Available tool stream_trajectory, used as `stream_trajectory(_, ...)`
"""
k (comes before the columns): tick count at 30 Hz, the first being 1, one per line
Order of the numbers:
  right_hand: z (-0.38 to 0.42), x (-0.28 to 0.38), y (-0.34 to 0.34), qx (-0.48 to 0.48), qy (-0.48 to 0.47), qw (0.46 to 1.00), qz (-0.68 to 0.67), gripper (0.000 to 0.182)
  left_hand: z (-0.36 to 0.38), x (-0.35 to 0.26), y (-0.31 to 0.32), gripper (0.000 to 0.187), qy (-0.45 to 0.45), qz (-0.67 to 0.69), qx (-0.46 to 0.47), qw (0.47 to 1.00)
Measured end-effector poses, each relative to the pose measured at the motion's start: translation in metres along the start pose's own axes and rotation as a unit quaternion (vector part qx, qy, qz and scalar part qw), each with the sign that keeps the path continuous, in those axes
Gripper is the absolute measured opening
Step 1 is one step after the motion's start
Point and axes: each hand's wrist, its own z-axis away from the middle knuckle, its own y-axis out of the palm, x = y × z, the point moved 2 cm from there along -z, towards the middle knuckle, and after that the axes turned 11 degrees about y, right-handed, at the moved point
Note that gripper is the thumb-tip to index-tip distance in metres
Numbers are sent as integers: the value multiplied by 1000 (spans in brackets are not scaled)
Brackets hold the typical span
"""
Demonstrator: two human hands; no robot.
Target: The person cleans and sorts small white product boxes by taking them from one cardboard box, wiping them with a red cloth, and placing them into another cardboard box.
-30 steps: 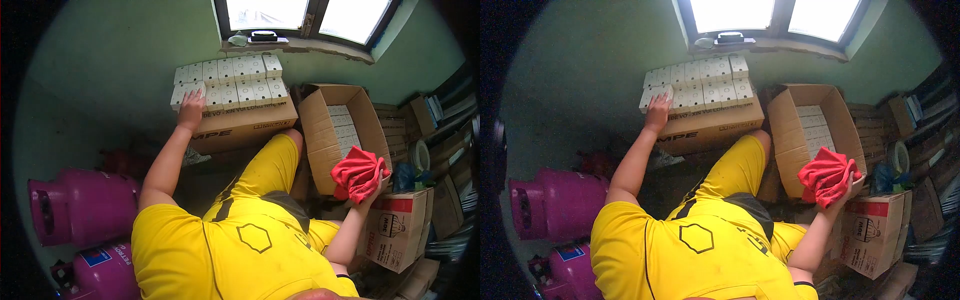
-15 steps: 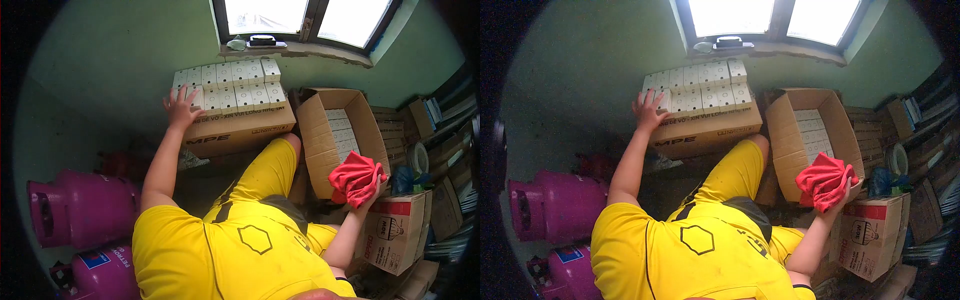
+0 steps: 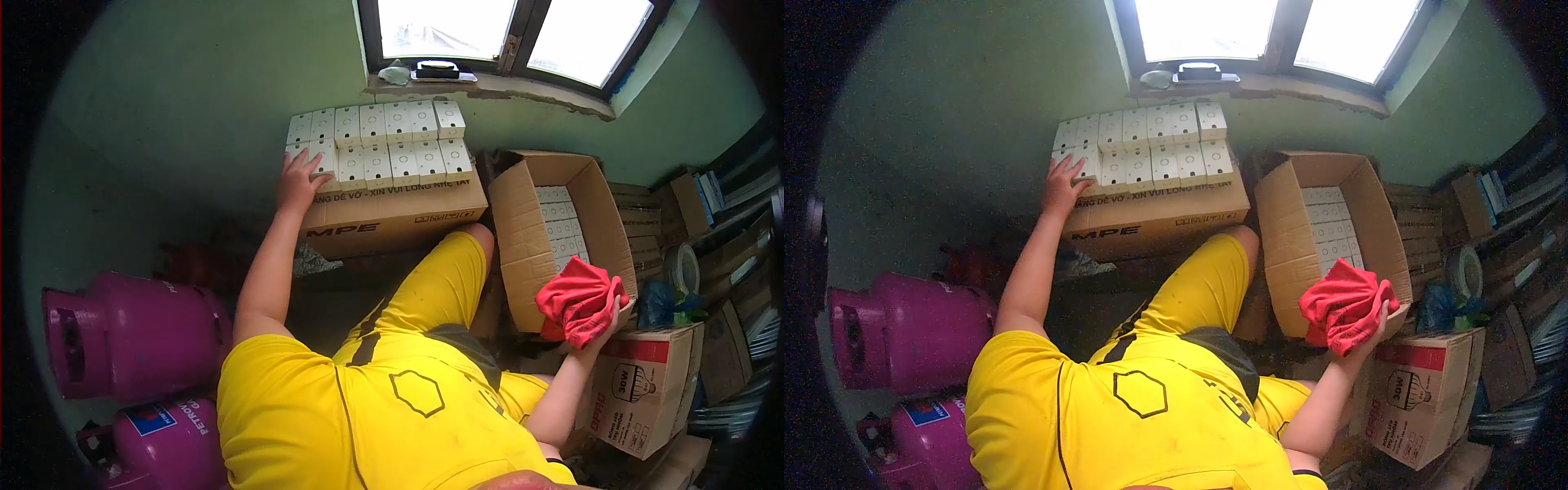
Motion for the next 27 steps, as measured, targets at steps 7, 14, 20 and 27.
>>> stream_trajectory(7, 0, 2, -8, 0, -8, 1000, -17, 60, -2, 7, 5, 58, 15, 12, -12, 1000)
stream_trajectory(14, 2, 5, -13, -30, -22, 999, -18, 55, -8, 17, 16, 58, 22, 47, -15, 999)
stream_trajectory(20, -2, 7, -29, 15, 15, 998, -62, 63, -15, 34, 32, 80, 33, 62, -18, 997)
stream_trajectory(27, -11, 6, -59, 112, 41, 980, -159, 54, -40, -42, -14, 111, 36, -32, -60, 997)
